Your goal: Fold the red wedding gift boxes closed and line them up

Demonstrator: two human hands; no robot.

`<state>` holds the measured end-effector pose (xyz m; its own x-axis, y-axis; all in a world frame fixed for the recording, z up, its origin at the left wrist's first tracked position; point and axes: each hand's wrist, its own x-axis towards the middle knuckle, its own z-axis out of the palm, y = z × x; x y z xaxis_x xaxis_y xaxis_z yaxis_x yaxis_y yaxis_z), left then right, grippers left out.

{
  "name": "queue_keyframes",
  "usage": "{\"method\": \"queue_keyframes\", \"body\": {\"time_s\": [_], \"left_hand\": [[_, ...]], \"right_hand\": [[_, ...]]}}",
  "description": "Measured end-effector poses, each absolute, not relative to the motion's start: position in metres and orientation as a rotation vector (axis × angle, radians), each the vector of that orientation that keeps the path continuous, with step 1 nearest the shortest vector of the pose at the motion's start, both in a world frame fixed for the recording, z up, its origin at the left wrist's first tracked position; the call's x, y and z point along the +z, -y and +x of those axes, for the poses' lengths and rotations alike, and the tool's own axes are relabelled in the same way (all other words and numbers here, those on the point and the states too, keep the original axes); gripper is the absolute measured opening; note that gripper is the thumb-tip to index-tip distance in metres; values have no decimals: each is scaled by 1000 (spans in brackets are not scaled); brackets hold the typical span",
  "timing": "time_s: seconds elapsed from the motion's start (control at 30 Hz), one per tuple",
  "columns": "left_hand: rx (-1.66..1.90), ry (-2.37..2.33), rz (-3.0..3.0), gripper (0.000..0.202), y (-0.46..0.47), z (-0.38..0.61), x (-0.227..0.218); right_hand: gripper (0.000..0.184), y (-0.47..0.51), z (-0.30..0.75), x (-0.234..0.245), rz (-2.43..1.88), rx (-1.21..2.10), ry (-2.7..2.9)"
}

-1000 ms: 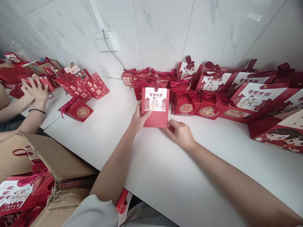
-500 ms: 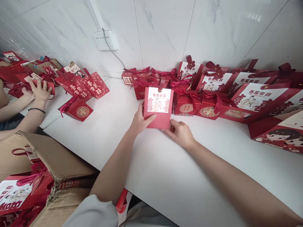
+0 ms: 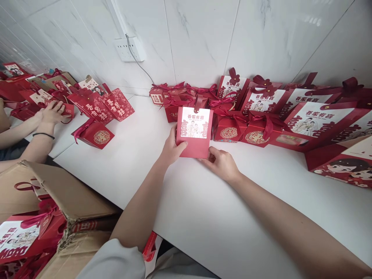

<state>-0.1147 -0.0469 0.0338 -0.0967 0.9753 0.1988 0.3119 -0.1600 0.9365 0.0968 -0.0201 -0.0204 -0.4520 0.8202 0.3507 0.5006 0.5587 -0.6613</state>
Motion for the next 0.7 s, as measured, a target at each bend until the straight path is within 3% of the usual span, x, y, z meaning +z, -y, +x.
{"method": "queue_keyframes", "body": {"time_s": [0.7], "left_hand": [[1385,-1198,1247,64,32,-122,19]], "right_hand": [[34,21,97,-20,-1041,643,2131]]}}
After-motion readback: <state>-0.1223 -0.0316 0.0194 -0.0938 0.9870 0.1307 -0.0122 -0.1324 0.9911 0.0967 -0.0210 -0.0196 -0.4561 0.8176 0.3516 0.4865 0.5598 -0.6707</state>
